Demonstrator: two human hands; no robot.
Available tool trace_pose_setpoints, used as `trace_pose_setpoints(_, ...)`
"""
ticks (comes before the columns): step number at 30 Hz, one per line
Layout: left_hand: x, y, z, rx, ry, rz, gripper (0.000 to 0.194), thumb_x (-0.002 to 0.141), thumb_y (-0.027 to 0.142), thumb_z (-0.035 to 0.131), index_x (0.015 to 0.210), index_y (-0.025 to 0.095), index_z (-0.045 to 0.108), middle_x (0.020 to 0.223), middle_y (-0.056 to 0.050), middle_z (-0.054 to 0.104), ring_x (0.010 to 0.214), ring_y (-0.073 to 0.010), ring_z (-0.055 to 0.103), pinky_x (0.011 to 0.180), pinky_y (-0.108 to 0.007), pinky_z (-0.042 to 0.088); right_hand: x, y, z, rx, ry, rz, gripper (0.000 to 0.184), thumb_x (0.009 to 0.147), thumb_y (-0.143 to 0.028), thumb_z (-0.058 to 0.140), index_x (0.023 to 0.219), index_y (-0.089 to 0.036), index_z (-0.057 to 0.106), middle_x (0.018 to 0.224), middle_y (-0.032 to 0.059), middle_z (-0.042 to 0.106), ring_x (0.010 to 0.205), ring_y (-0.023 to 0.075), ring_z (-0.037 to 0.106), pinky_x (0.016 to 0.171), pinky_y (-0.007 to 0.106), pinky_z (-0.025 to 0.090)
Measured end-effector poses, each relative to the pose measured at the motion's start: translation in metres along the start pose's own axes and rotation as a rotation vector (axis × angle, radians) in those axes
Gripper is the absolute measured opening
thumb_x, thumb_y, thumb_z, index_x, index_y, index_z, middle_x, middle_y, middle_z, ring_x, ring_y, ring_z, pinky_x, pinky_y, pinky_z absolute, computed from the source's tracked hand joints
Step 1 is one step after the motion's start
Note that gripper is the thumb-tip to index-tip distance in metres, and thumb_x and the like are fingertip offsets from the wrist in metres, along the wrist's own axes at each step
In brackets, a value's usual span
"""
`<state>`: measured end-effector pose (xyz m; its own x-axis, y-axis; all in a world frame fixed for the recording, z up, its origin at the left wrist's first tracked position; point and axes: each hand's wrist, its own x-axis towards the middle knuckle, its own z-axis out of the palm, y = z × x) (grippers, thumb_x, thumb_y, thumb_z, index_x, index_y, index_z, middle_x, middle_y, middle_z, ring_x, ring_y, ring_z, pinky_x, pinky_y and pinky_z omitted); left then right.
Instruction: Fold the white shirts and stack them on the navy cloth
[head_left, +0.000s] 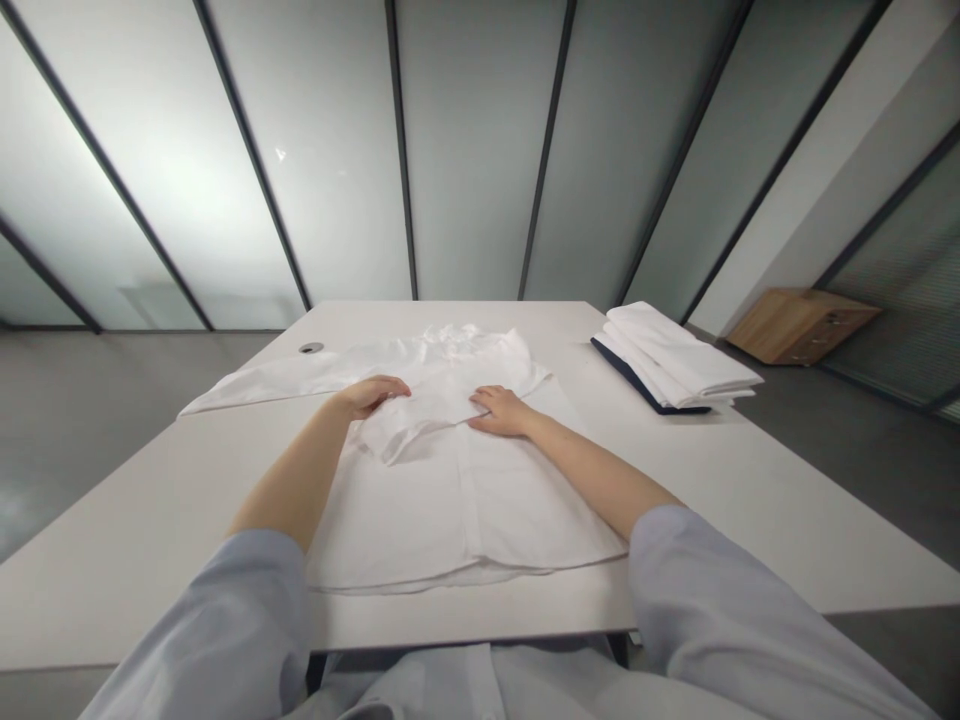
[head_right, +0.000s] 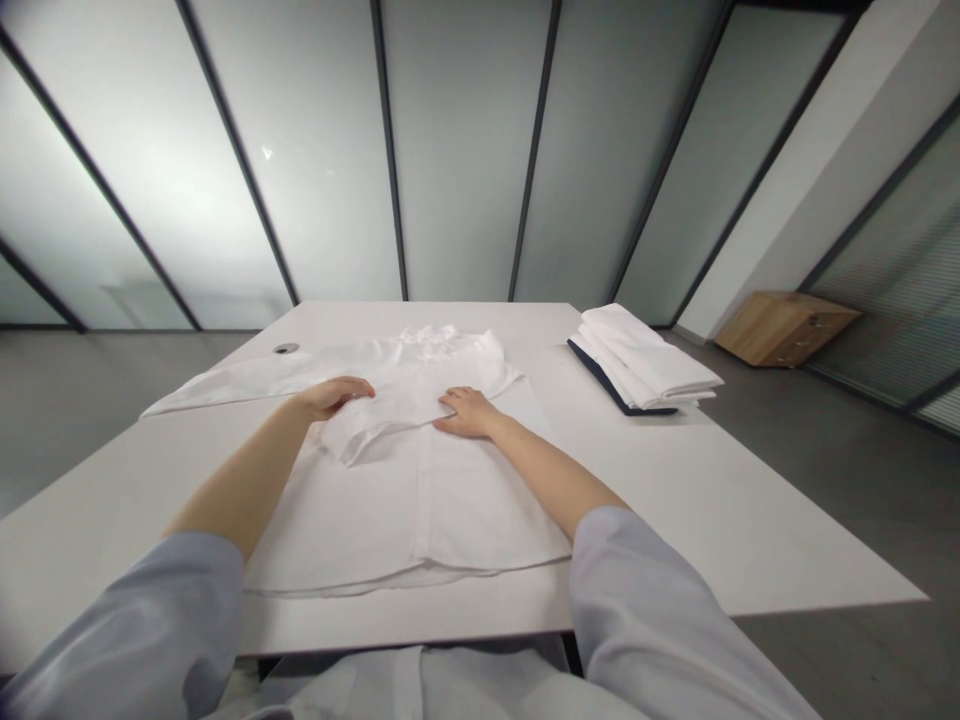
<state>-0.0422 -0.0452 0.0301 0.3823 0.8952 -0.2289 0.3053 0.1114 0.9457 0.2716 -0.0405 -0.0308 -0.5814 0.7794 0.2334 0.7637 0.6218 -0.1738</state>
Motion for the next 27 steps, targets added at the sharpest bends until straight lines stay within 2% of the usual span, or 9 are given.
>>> trace_pose_setpoints(3, -0.008, 0.002, -0.014, 0.196, -0.123, 0.051, 0.039, 0.067, 0.049, 0.065, 0.089, 0.018, 0.072, 0.081, -0.006, 0.070, 0.082, -0.0247, 0.064, 0.068, -0.031, 0.051, 0.005, 0.007, -0.004, 0.029, -0.039, 0.024, 0.047, 0.090, -0.053, 0.052, 0.121, -0.020, 0.064, 0.132, 0.0127, 0.058, 0.122, 0.0255, 0.052, 0.102, 0.038, 0.039)
trace_pose_setpoints(5, -0.014, 0.008, -0.019, 0.325, -0.193, 0.116, 0.050, 0.070, 0.053, 0.063, 0.108, 0.019, 0.070, 0.105, -0.006, 0.070, 0.102, -0.0273, 0.061, 0.083, -0.031, 0.050, 0.007, 0.017, -0.007, 0.053, -0.048, 0.066, 0.041, 0.095, -0.047, 0.046, 0.116, -0.018, 0.066, 0.125, 0.0124, 0.062, 0.117, 0.0234, 0.056, 0.100, 0.034, 0.041)
trace_pose_setpoints(8, -0.020, 0.015, -0.019, 0.444, -0.168, 0.132, 0.067, 0.075, 0.054, 0.060, 0.135, 0.026, 0.053, 0.138, -0.004, 0.055, 0.125, -0.0284, 0.049, 0.099, -0.032, 0.042, 0.007, 0.029, -0.009, 0.048, -0.010, 0.166, 0.034, 0.095, -0.039, 0.049, 0.112, -0.016, 0.067, 0.121, 0.0119, 0.064, 0.113, 0.0223, 0.058, 0.098, 0.032, 0.041)
trace_pose_setpoints(10, -0.020, 0.016, -0.015, 0.493, -0.143, 0.069, 0.076, 0.075, 0.053, 0.061, 0.145, 0.029, 0.041, 0.146, -0.004, 0.047, 0.130, -0.0280, 0.045, 0.102, -0.033, 0.040, 0.005, 0.032, -0.007, 0.032, 0.026, 0.191, 0.031, 0.093, -0.035, 0.052, 0.114, -0.016, 0.066, 0.122, 0.0116, 0.062, 0.114, 0.0218, 0.057, 0.098, 0.032, 0.041)
trace_pose_setpoints(12, -0.017, 0.013, -0.013, 0.530, -0.135, 0.016, 0.082, 0.072, 0.048, 0.066, 0.147, 0.030, 0.037, 0.150, -0.004, 0.043, 0.133, -0.0283, 0.042, 0.103, -0.033, 0.039, 0.002, 0.032, -0.005, 0.018, 0.047, 0.191, 0.031, 0.093, -0.033, 0.053, 0.116, -0.017, 0.064, 0.124, 0.0116, 0.061, 0.115, 0.0216, 0.055, 0.099, 0.032, 0.040)
trace_pose_setpoints(16, -0.012, 0.005, -0.017, 0.406, -0.119, 0.087, 0.079, 0.069, 0.041, 0.068, 0.143, 0.028, 0.044, 0.145, -0.005, 0.049, 0.128, -0.0284, 0.048, 0.097, -0.030, 0.043, -0.002, 0.028, -0.003, 0.010, 0.055, 0.195, 0.032, 0.092, -0.031, 0.053, 0.118, -0.016, 0.063, 0.125, 0.0113, 0.060, 0.116, 0.0212, 0.055, 0.099, 0.031, 0.039)
trace_pose_setpoints(20, -0.011, -0.007, -0.024, 0.204, -0.131, 0.066, 0.070, 0.069, 0.040, 0.065, 0.135, 0.020, 0.054, 0.121, -0.008, 0.066, 0.099, -0.0244, 0.065, 0.079, -0.028, 0.051, -0.001, 0.027, -0.005, 0.014, 0.050, 0.208, 0.031, 0.093, -0.030, 0.051, 0.117, -0.017, 0.064, 0.124, 0.0093, 0.061, 0.113, 0.0195, 0.056, 0.098, 0.029, 0.039)
trace_pose_setpoints(24, -0.008, -0.014, -0.028, 0.437, -0.136, -0.100, 0.050, 0.064, 0.037, 0.067, 0.111, 0.020, 0.069, 0.096, -0.005, 0.071, 0.085, -0.0216, 0.066, 0.069, -0.027, 0.051, -0.001, 0.029, -0.007, -0.036, 0.073, 0.286, 0.030, 0.094, -0.032, 0.047, 0.113, -0.018, 0.066, 0.122, 0.0085, 0.062, 0.113, 0.0204, 0.054, 0.099, 0.030, 0.038)
trace_pose_setpoints(27, -0.001, -0.011, -0.030, 0.646, -0.009, -0.092, 0.043, 0.069, 0.039, 0.062, 0.107, 0.019, 0.069, 0.095, -0.006, 0.070, 0.087, -0.0221, 0.065, 0.072, -0.028, 0.051, 0.000, 0.030, -0.010, -0.114, 0.111, 0.389, 0.034, 0.094, -0.034, 0.045, 0.117, -0.019, 0.064, 0.129, 0.0099, 0.058, 0.120, 0.0237, 0.050, 0.101, 0.034, 0.036)
